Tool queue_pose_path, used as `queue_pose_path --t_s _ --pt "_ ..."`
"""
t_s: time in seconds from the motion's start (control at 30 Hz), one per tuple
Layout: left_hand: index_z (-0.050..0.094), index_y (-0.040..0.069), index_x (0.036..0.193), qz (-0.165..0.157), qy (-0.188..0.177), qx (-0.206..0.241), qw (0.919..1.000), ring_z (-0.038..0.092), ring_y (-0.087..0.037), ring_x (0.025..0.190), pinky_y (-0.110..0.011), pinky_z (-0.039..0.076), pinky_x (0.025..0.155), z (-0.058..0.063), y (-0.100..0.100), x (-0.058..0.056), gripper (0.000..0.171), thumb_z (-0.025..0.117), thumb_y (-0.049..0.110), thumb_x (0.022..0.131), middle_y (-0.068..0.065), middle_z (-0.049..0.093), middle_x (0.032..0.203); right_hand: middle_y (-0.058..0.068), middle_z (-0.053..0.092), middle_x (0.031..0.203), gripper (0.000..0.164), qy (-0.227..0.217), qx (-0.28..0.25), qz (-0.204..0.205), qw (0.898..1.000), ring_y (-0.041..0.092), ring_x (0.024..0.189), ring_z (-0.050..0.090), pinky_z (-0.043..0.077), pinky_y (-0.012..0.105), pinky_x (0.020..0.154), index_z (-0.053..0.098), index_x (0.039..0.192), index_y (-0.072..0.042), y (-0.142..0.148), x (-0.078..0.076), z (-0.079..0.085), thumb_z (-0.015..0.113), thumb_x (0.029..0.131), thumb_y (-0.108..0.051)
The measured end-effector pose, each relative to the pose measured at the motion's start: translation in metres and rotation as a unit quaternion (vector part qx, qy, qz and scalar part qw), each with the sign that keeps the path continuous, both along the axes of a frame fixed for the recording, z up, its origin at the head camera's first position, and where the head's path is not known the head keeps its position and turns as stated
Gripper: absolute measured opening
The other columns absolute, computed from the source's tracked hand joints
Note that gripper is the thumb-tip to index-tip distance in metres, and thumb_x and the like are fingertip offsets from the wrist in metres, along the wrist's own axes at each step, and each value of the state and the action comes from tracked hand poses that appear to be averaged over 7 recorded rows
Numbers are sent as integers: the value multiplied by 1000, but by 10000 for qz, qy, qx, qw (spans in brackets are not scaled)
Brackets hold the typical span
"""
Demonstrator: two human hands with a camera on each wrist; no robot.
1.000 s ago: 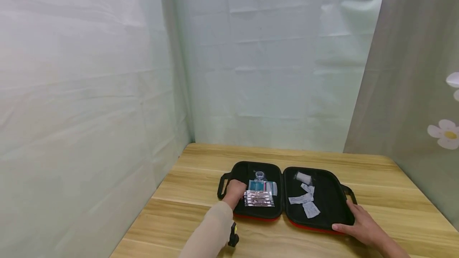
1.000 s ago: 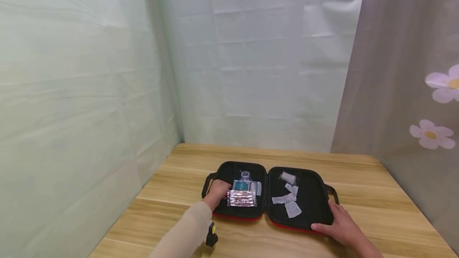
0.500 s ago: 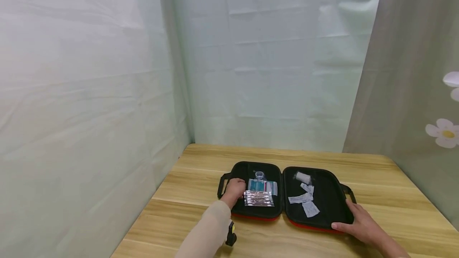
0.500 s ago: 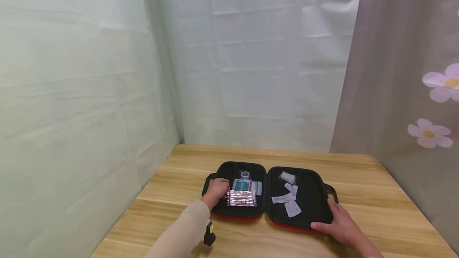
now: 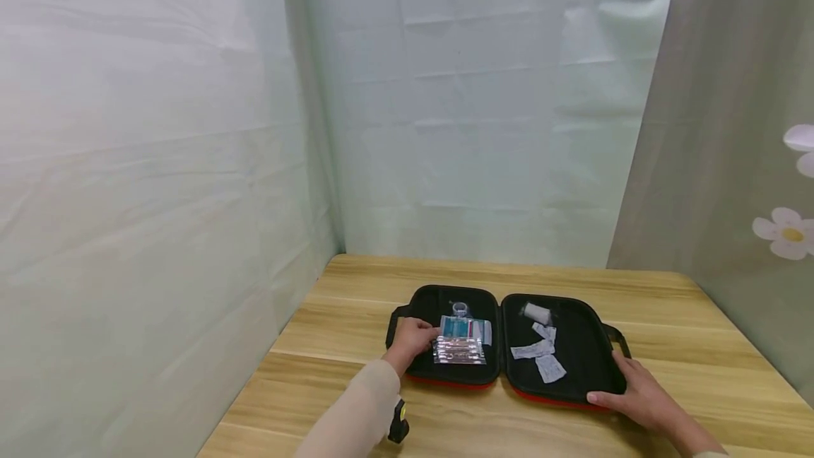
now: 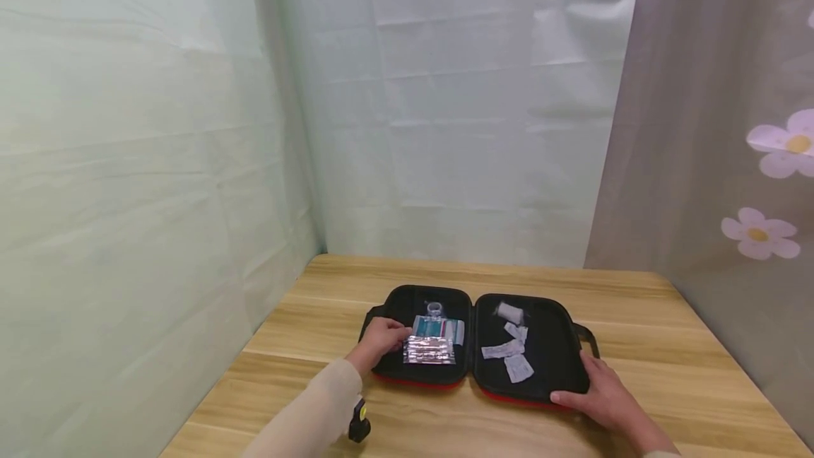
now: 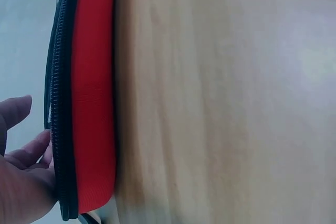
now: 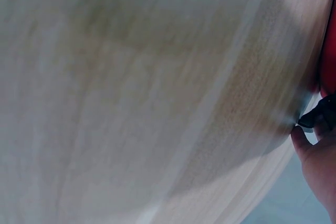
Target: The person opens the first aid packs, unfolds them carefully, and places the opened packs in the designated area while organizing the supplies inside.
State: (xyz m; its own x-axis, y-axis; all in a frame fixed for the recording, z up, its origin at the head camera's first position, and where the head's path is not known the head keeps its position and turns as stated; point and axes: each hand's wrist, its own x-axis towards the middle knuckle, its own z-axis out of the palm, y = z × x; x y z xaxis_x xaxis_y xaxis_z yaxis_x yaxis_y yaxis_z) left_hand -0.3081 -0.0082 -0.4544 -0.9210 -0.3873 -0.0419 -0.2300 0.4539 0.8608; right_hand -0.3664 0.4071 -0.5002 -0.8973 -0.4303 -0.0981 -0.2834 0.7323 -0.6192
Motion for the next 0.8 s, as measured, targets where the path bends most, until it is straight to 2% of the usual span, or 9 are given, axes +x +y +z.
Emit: queue_pose_path --t_s 0.2,0.43,0.63,0.8 --pt "73 -6 91 5 -108 -356 9993 57 -14 62 -28 50 58 -5 -1 5 23 77 16 87 -5 62 72 51 18 141 114 59 -38 14 10000 67 126 24 28 76 97 16 147 20 2 -1 -2 73 82 -55" --pt "75 -3 77 -48 -71 -672 9977 50 -11 52 -23 40 48 -9 1 9 19 80 15 83 1 54 54 51 18 141 114 52 -21 10 10000 67 126 24 28 76 97 16 146 20 1 -1 -4 72 82 -56" --pt "74 -1 75 -134 91 -834 9964 53 -14 57 -26 45 52 -9 2 11 10 80 5 80 -3 60 64 51 16 141 115 -13 -32 7 10000 67 126 23 28 76 97 14 147 20 1 -1 -5 72 83 -56" --pt "73 2 77 -304 531 -760 9952 54 -17 65 -30 48 59 -6 1 11 9 75 5 84 -5 62 74 51 17 141 114 6 -40 18 10000 67 126 23 28 76 97 14 147 19 1 -2 -5 72 83 -56"
